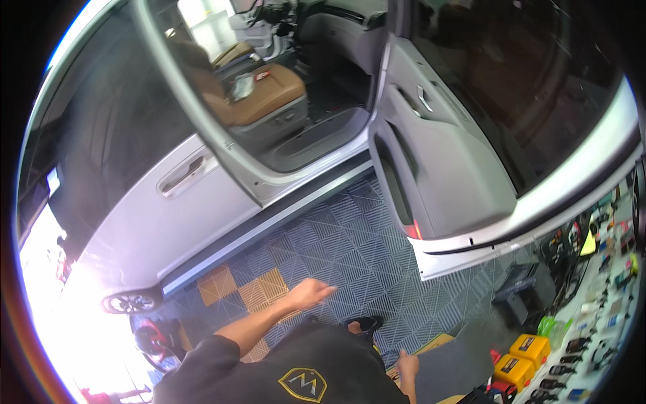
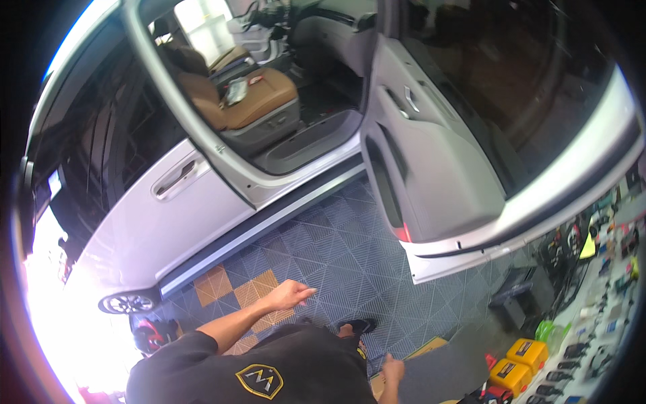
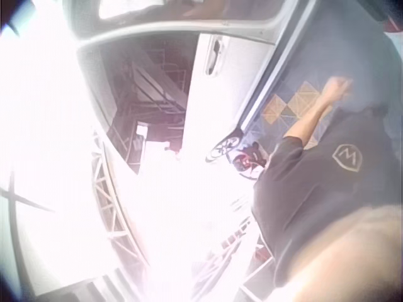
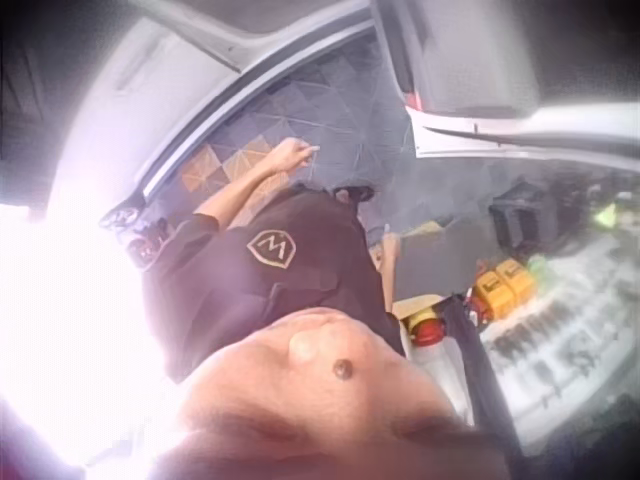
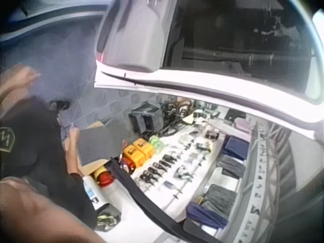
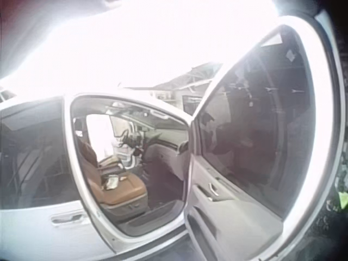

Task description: The person vacuums the interior of a white car using a handheld vacuum cleaner. They remove a floor mat, vacuum the floor, seats, and door panels, and then replace the mat.

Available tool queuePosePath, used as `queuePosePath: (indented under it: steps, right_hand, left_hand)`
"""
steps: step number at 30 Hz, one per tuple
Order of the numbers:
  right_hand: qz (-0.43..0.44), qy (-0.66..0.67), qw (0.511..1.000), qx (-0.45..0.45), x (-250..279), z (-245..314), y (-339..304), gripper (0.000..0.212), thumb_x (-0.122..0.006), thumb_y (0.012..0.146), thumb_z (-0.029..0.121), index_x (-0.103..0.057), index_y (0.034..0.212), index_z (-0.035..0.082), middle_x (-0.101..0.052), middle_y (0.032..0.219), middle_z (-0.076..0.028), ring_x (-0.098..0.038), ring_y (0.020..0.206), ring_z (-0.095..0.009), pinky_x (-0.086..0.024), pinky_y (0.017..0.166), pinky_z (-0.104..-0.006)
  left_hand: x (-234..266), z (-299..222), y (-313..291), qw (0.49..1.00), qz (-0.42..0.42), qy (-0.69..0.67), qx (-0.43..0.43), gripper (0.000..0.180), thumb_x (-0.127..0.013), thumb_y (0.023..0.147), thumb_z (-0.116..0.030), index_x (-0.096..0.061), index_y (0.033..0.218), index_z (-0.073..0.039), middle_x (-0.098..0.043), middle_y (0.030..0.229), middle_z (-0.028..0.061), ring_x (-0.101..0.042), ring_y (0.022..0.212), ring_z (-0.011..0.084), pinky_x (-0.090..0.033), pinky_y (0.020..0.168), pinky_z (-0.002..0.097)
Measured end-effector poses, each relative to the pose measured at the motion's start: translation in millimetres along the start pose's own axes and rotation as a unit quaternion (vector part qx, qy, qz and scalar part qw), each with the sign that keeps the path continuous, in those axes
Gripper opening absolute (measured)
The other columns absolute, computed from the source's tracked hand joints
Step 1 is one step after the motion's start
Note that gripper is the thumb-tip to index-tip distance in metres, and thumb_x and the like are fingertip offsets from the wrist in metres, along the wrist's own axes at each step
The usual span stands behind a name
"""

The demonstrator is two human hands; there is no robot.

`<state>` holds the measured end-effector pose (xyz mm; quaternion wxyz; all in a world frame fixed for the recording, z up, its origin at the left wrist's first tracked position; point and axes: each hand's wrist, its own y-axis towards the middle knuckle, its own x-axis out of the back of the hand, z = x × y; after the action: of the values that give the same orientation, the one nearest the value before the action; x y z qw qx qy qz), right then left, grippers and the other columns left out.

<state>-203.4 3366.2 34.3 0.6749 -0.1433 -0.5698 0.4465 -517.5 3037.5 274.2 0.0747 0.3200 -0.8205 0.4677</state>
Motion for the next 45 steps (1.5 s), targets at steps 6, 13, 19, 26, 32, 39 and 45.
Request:
queuePosePath:
  steps: [6, 13, 19, 26, 32, 39, 45]
  right_hand:
    - [-0.051, -0.096, 0.959, 0.26, 71, 121, -29, 0.04, -0.063, 0.098, 0.037, -0.078, 0.09, 0.0, -0.075, 0.085, -0.023, -0.074, 0.088, -0.038, -0.055, 0.085, -0.0492]
    - [0.011, -0.273, 0.931, 0.242, 51, 229, -14, 0.034, -0.071, 0.089, 0.031, -0.078, 0.101, 0.0, -0.076, 0.1, -0.025, -0.072, 0.101, -0.043, -0.056, 0.089, -0.0494]
    - [0.134, -0.386, 0.867, 0.286, -48, 308, 25, 0.032, -0.07, 0.089, 0.033, -0.079, 0.103, 0.006, -0.077, 0.106, -0.022, -0.073, 0.106, -0.039, -0.055, 0.095, -0.0476]
    - [0.22, -0.498, 0.62, 0.565, -224, 525, -53, 0.022, -0.071, 0.09, 0.026, -0.078, 0.097, 0.006, -0.078, 0.092, -0.015, -0.076, 0.09, -0.031, -0.058, 0.08, -0.0411]
    - [0.223, -0.349, 0.663, 0.624, -387, 674, -160, 0.024, -0.068, 0.092, 0.022, -0.075, 0.101, 0.002, -0.077, 0.092, -0.02, -0.077, 0.088, -0.034, -0.058, 0.081, -0.0438]
    - [0.314, -0.399, 0.664, 0.549, -513, 643, -332, 0.033, -0.071, 0.095, 0.021, -0.07, 0.12, 0.0, -0.073, 0.088, -0.011, -0.072, 0.073, -0.018, -0.057, 0.062, -0.0329]
    - [0.286, -0.4, 0.682, 0.542, -500, 652, -330, 0.032, -0.069, 0.097, 0.021, -0.068, 0.123, 0.002, -0.071, 0.083, -0.005, -0.066, 0.06, -0.012, -0.05, 0.048, -0.0273]
  left_hand:
    - [75, -96, -187, 0.616, -0.007, -0.394, -0.682, 0.072, -0.049, 0.106, -0.054, -0.057, 0.145, 0.007, -0.061, 0.143, 0.0258, -0.058, 0.135, 0.038, -0.044, 0.114, 0.0488]
    - [134, -26, -286, 0.441, -0.217, -0.257, -0.832, 0.082, -0.02, 0.111, -0.062, -0.064, 0.141, 0.0, -0.064, 0.137, 0.0336, -0.052, 0.133, 0.0606, -0.031, 0.115, 0.0689]
    - [148, 60, -338, 0.531, -0.291, -0.285, -0.743, 0.085, -0.023, 0.109, -0.065, -0.067, 0.138, 0.001, -0.061, 0.142, 0.0318, -0.039, 0.141, 0.0653, -0.03, 0.113, 0.0737]
    - [126, 107, -379, 0.315, -0.507, -0.323, -0.735, 0.093, -0.024, 0.107, -0.071, -0.072, 0.125, 0.007, -0.059, 0.14, 0.0383, -0.029, 0.145, 0.0672, -0.025, 0.113, 0.0781]
    - [120, 197, -439, 0.257, -0.577, -0.236, -0.739, 0.098, -0.018, 0.106, -0.073, -0.072, 0.126, 0.007, -0.057, 0.141, 0.0394, -0.027, 0.145, 0.069, -0.024, 0.113, 0.0779]
    - [103, 337, -543, 0.311, -0.54, -0.279, -0.731, 0.098, -0.02, 0.104, -0.076, -0.071, 0.129, 0.005, -0.053, 0.143, 0.0427, -0.026, 0.144, 0.0697, -0.026, 0.113, 0.0771]
    - [138, 419, -591, 0.248, -0.487, -0.368, -0.752, 0.105, -0.014, 0.099, -0.082, -0.065, 0.138, 0.002, -0.044, 0.149, 0.0444, -0.024, 0.147, 0.0669, -0.016, 0.113, 0.0802]
